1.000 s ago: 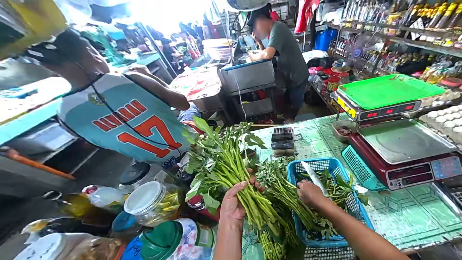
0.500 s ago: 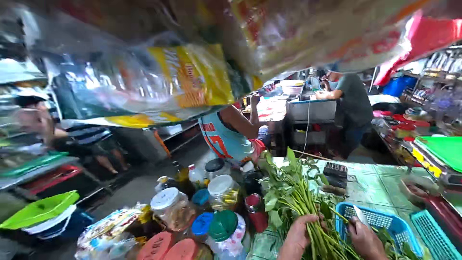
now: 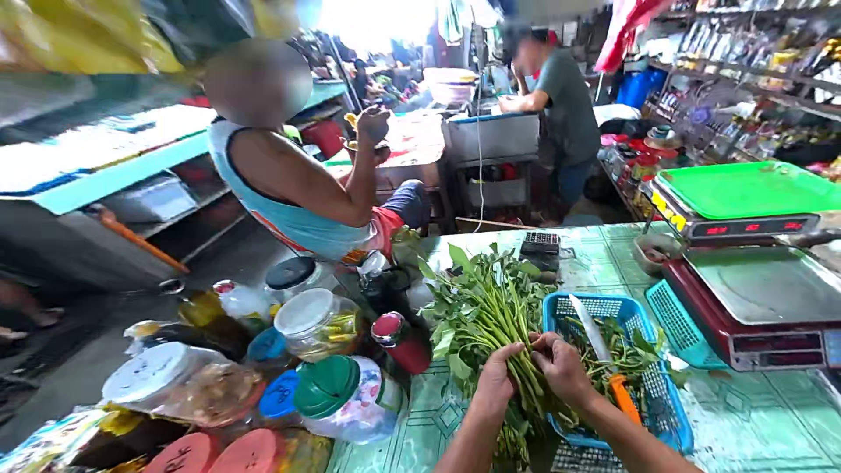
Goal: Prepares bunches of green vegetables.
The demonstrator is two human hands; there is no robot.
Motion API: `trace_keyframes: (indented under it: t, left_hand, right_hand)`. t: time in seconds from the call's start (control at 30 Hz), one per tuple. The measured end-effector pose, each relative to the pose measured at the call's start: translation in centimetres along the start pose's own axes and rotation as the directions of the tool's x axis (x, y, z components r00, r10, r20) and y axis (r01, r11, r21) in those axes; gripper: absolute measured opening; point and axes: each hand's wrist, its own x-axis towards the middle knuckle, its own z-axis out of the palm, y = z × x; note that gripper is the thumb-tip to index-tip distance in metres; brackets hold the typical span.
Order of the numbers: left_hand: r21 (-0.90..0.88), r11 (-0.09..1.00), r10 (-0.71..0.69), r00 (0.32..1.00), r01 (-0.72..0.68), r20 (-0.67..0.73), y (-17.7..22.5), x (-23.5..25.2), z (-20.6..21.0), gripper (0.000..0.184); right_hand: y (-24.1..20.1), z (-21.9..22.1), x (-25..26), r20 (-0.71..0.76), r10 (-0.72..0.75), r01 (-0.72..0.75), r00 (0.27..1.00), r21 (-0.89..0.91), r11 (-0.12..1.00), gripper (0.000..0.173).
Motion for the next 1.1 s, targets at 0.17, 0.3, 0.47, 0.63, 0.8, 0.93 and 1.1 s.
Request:
trace_keyframes:
  t: [0.17,0.3,0.47,0.63,0.8,0.93,1.1]
  left_hand:
    - [0.037,0.999,0.022,0.995,-0.026,0.100,1.8,0.0,-0.4,0.023]
    - [-0.081,0.994,0.087,0.959,-0.067,0.271,4.6,-0.6,-1.1,0.027]
    - [-0.085,0.982,0.190,0.827,-0.171,0.529,7.0,-0.7,-1.0,0.032]
    - [-0.098,0.976,0.217,0.802,-0.197,0.556,7.8,-1.2,-0.5,0.032]
    - [-0.020,0.974,0.215,0.896,-0.225,0.388,6.5,-2.9,0.2,0.033]
    - [-0.037,0.981,0.190,0.912,-0.190,0.365,5.5,-2.4,-0.5,0.031]
    - [0.010,0.977,0.198,0.921,-0.213,0.334,4.1,-1.2,-0.7,0.029]
  right_hand:
    - [2.5,-4.0,1.3,-0.098,0.138,-0.116,0.986,0.207,0.971,0.029]
    - [7.7,-7.0,2.8,-0.089,0.293,-0.296,0.952,-0.014,0.955,0.041]
    - [11.9,-4.8,2.9,0.149,0.395,-0.327,0.907,-0.342,0.881,0.037]
    - [13.3,-3.0,4.0,0.200,0.423,-0.329,0.884,-0.377,0.866,0.040]
    - [9.3,-1.9,4.7,0.254,0.407,-0.237,0.877,-0.509,0.828,0.059]
    - [8.4,-1.4,4.8,0.210,0.367,-0.219,0.906,-0.508,0.833,0.039]
    - [6.5,-1.7,5.0,0.112,0.341,-0.243,0.934,-0.501,0.831,0.038]
